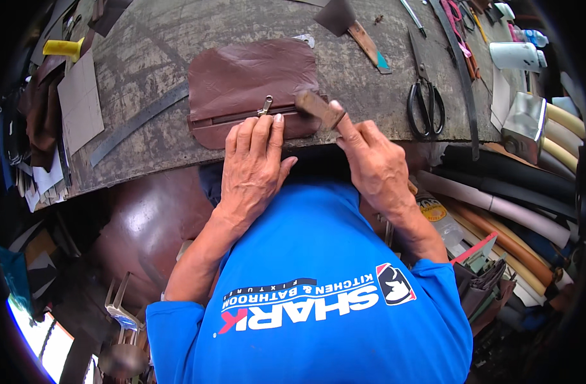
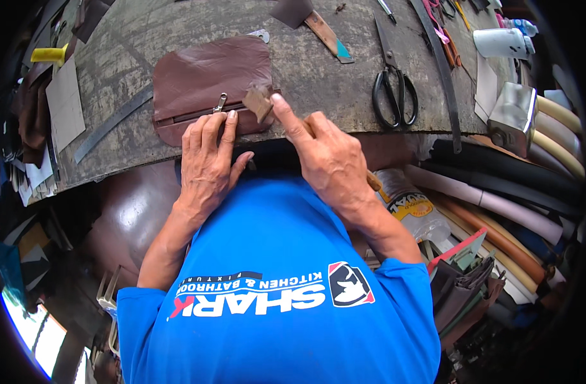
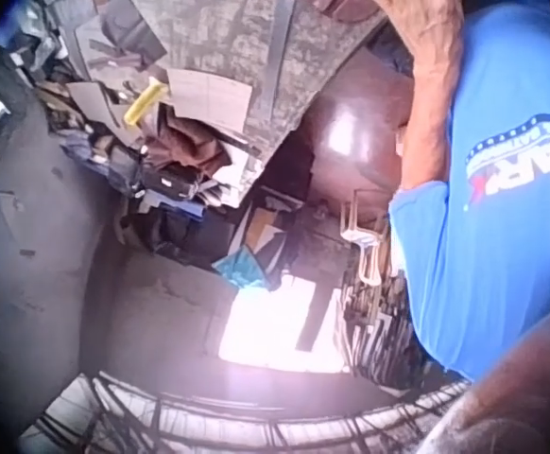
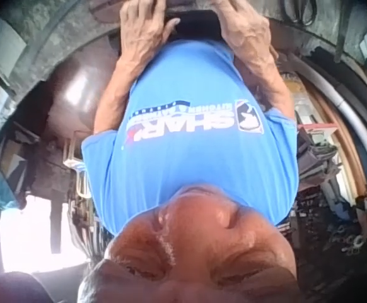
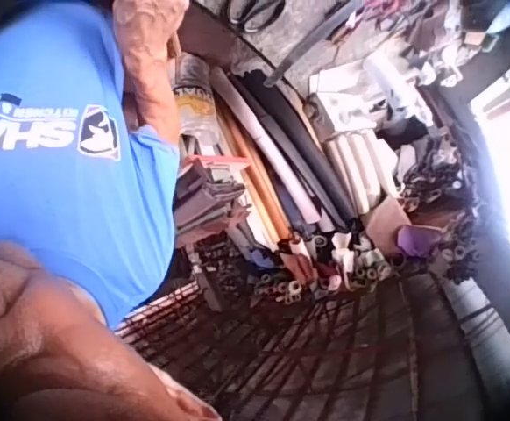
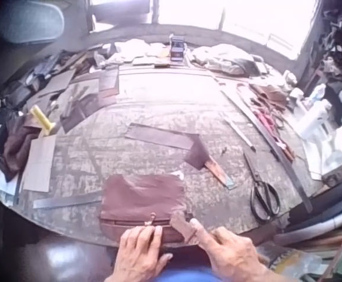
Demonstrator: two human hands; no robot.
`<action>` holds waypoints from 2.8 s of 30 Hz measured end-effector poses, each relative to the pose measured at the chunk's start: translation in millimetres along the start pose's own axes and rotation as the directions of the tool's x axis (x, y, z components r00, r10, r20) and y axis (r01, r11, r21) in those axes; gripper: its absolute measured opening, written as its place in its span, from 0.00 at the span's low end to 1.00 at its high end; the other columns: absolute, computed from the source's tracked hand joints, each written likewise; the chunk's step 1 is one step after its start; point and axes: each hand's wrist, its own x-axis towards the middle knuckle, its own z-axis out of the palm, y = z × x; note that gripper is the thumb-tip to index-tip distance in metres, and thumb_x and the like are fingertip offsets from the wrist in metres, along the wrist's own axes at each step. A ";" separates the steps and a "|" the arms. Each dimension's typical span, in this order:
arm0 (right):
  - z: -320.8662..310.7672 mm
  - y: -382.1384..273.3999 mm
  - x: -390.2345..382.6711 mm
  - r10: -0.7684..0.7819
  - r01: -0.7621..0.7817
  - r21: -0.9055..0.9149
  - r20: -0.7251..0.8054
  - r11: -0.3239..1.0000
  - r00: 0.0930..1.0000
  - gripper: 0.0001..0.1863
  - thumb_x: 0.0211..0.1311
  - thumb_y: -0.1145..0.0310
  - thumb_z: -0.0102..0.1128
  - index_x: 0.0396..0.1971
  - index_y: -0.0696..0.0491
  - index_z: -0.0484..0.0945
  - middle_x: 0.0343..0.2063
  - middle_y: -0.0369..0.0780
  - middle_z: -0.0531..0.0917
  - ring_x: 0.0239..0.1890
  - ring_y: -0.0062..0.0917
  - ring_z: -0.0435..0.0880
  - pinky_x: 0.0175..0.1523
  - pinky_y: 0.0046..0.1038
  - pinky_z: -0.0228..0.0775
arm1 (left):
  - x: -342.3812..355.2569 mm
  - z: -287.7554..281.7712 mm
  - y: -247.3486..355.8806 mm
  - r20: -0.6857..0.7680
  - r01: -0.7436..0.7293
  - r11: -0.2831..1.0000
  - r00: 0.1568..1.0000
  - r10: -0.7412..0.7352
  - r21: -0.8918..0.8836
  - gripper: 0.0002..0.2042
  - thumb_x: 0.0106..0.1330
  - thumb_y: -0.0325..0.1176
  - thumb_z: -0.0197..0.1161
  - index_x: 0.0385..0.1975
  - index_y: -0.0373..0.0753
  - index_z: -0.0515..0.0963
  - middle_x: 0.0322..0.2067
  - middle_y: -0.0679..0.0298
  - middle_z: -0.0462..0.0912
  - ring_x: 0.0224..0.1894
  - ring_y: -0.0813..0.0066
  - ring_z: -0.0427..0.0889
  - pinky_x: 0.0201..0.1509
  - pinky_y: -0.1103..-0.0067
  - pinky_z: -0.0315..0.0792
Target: The recorder is assembling and hammering a leather pouch with a zipper.
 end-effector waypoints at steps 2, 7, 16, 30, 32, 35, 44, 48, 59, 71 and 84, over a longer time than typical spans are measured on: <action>0.4 -2.0 5.6 -0.029 0.031 0.041 -0.053 0.999 0.998 0.36 0.62 0.77 0.61 0.71 0.43 0.67 0.27 0.38 0.74 0.26 0.31 0.80 0.30 0.34 0.76 | -0.1 -0.6 0.1 -0.025 -0.005 0.999 1.000 0.004 -0.033 0.36 0.56 0.39 0.73 0.64 0.30 0.69 0.58 0.52 0.70 0.63 0.53 0.67 0.68 0.61 0.63; 10.3 -6.6 1.6 -0.040 0.040 0.032 0.006 0.999 0.999 0.35 0.63 0.74 0.62 0.71 0.42 0.67 0.28 0.39 0.75 0.27 0.31 0.80 0.29 0.33 0.76 | -7.1 4.4 -5.8 -0.071 -0.024 0.998 0.997 0.020 -0.059 0.32 0.58 0.36 0.71 0.61 0.27 0.71 0.57 0.51 0.70 0.64 0.52 0.68 0.69 0.62 0.65; -2.1 -21.9 15.6 -0.048 0.044 0.057 0.082 0.997 0.995 0.37 0.63 0.75 0.62 0.73 0.42 0.64 0.26 0.38 0.71 0.26 0.29 0.79 0.28 0.33 0.75 | -19.6 5.3 -12.8 -0.122 -0.009 0.996 0.993 -0.003 -0.090 0.24 0.63 0.34 0.66 0.56 0.26 0.75 0.54 0.50 0.73 0.62 0.52 0.71 0.69 0.62 0.67; -2.6 -42.8 17.4 -0.056 0.038 0.251 0.067 0.967 0.996 0.36 0.63 0.74 0.64 0.72 0.48 0.64 0.27 0.40 0.73 0.25 0.35 0.79 0.28 0.37 0.74 | -44.7 1.2 -55.2 -0.254 0.288 0.954 0.932 -0.260 0.079 0.30 0.66 0.45 0.67 0.64 0.37 0.72 0.59 0.58 0.71 0.62 0.57 0.68 0.66 0.63 0.60; 4.6 -49.6 20.3 -0.058 0.036 0.217 0.099 0.976 0.993 0.36 0.64 0.74 0.64 0.72 0.48 0.64 0.27 0.40 0.73 0.24 0.34 0.79 0.28 0.36 0.74 | -46.4 4.1 -54.3 -0.281 0.268 0.961 0.929 -0.239 0.070 0.30 0.66 0.46 0.66 0.65 0.36 0.72 0.60 0.58 0.71 0.62 0.58 0.68 0.66 0.63 0.60; 9.5 -54.5 27.3 -0.068 0.047 0.139 0.146 0.989 0.987 0.35 0.64 0.72 0.64 0.71 0.48 0.65 0.27 0.39 0.73 0.24 0.33 0.79 0.27 0.36 0.74 | -51.3 8.4 -54.5 -0.285 0.252 0.964 0.933 -0.219 0.084 0.30 0.67 0.46 0.65 0.65 0.36 0.72 0.61 0.57 0.72 0.65 0.58 0.69 0.67 0.63 0.60; 22.4 -67.0 42.6 -0.189 0.183 0.052 0.171 0.982 0.967 0.35 0.62 0.72 0.65 0.70 0.49 0.67 0.26 0.39 0.72 0.24 0.32 0.79 0.28 0.37 0.75 | -63.2 12.3 -53.8 -0.325 0.201 0.979 0.929 -0.177 0.040 0.27 0.68 0.42 0.66 0.63 0.35 0.74 0.60 0.56 0.73 0.67 0.55 0.69 0.71 0.60 0.62; 16.8 -64.8 57.0 -0.161 0.159 0.172 0.000 0.972 0.987 0.35 0.64 0.73 0.63 0.71 0.45 0.66 0.26 0.38 0.72 0.27 0.30 0.80 0.29 0.36 0.76 | -63.0 11.6 -54.4 -0.337 0.195 0.981 0.924 -0.178 0.015 0.24 0.67 0.38 0.66 0.60 0.33 0.76 0.58 0.55 0.75 0.66 0.54 0.71 0.70 0.57 0.65; 36.9 -79.6 68.1 -0.250 0.240 0.083 0.136 0.967 0.959 0.42 0.57 0.79 0.58 0.74 0.42 0.61 0.29 0.38 0.72 0.28 0.29 0.79 0.32 0.32 0.78 | -63.2 12.6 -55.8 -0.425 0.126 0.989 0.893 -0.149 -0.082 0.21 0.61 0.30 0.67 0.54 0.29 0.78 0.50 0.53 0.74 0.61 0.51 0.71 0.67 0.52 0.70; 37.6 -84.3 88.5 -0.284 0.261 0.145 0.171 0.954 0.943 0.39 0.62 0.75 0.60 0.74 0.42 0.61 0.29 0.39 0.73 0.26 0.32 0.81 0.31 0.35 0.78 | -65.8 13.3 -57.4 -0.454 0.131 0.985 0.875 -0.168 -0.111 0.19 0.60 0.28 0.67 0.51 0.33 0.79 0.50 0.54 0.72 0.60 0.50 0.71 0.65 0.55 0.71; 45.5 -85.2 92.0 -0.234 0.230 0.040 0.178 0.972 0.956 0.44 0.56 0.78 0.59 0.75 0.41 0.58 0.30 0.40 0.73 0.30 0.31 0.81 0.33 0.32 0.79 | -54.7 6.5 -53.5 -0.380 0.238 0.970 0.895 -0.236 -0.042 0.25 0.58 0.34 0.71 0.55 0.32 0.77 0.55 0.55 0.74 0.62 0.52 0.70 0.64 0.60 0.67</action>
